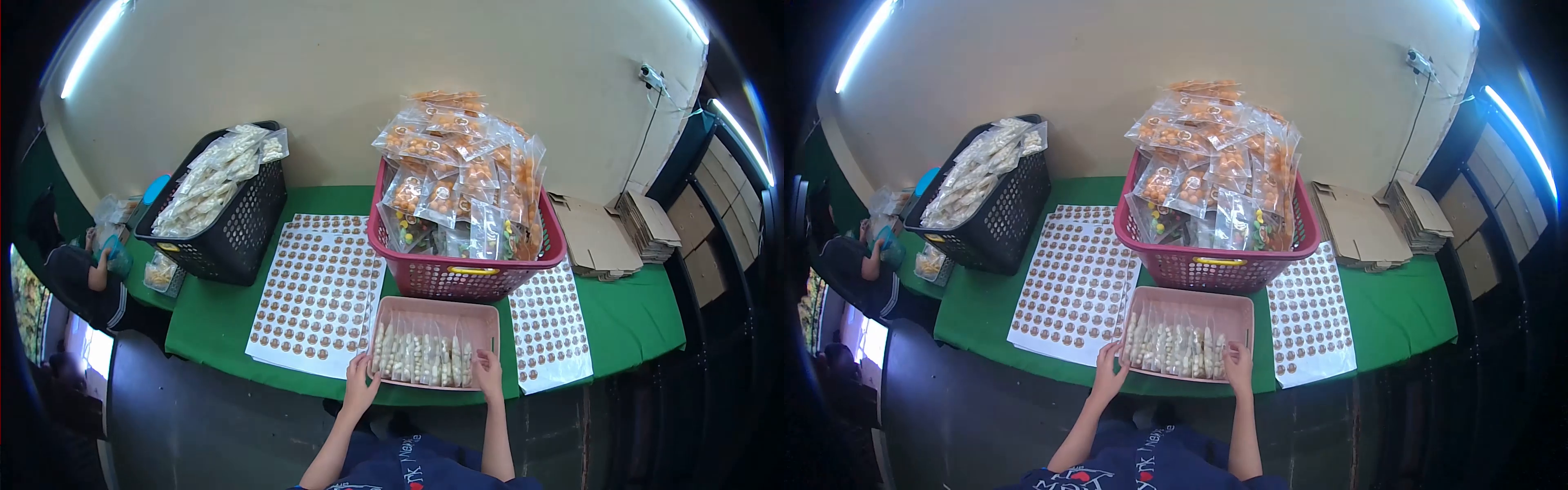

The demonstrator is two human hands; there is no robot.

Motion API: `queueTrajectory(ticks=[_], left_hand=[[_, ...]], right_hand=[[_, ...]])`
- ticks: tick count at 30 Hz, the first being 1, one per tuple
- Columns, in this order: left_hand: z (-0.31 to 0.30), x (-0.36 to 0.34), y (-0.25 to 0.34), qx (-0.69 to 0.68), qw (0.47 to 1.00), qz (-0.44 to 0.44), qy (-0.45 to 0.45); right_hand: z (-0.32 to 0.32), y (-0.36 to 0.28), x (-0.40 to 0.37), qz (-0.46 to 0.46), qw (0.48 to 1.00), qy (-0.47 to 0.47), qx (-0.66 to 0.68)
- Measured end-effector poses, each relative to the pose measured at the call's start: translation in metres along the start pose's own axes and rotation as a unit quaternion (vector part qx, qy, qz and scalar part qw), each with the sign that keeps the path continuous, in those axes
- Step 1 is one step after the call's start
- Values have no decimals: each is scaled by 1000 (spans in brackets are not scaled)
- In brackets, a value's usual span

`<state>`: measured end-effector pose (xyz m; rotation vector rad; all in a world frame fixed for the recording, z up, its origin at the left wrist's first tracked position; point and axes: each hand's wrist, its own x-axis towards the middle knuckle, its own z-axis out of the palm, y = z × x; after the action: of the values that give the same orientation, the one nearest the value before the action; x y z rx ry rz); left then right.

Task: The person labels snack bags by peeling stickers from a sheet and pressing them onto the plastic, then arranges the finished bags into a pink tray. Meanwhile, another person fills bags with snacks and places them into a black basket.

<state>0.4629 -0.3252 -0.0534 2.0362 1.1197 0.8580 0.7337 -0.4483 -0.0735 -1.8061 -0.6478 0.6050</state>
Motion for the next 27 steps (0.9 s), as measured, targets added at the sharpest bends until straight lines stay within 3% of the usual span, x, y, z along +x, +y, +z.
queueTrajectory(ticks=[5,9,16,27], left_hand=[[-25,2,-15,-47,998,-37,9],[-61,4,-15,-74,992,-92,53],[-130,10,-14,-99,977,-127,136],[-217,46,-102,-108,968,-133,185]], right_hand=[[32,-51,-6,-26,982,-79,168],[64,-83,-14,3,966,-178,189],[128,-104,-5,44,953,-219,207],[261,-144,23,76,944,-216,239]])
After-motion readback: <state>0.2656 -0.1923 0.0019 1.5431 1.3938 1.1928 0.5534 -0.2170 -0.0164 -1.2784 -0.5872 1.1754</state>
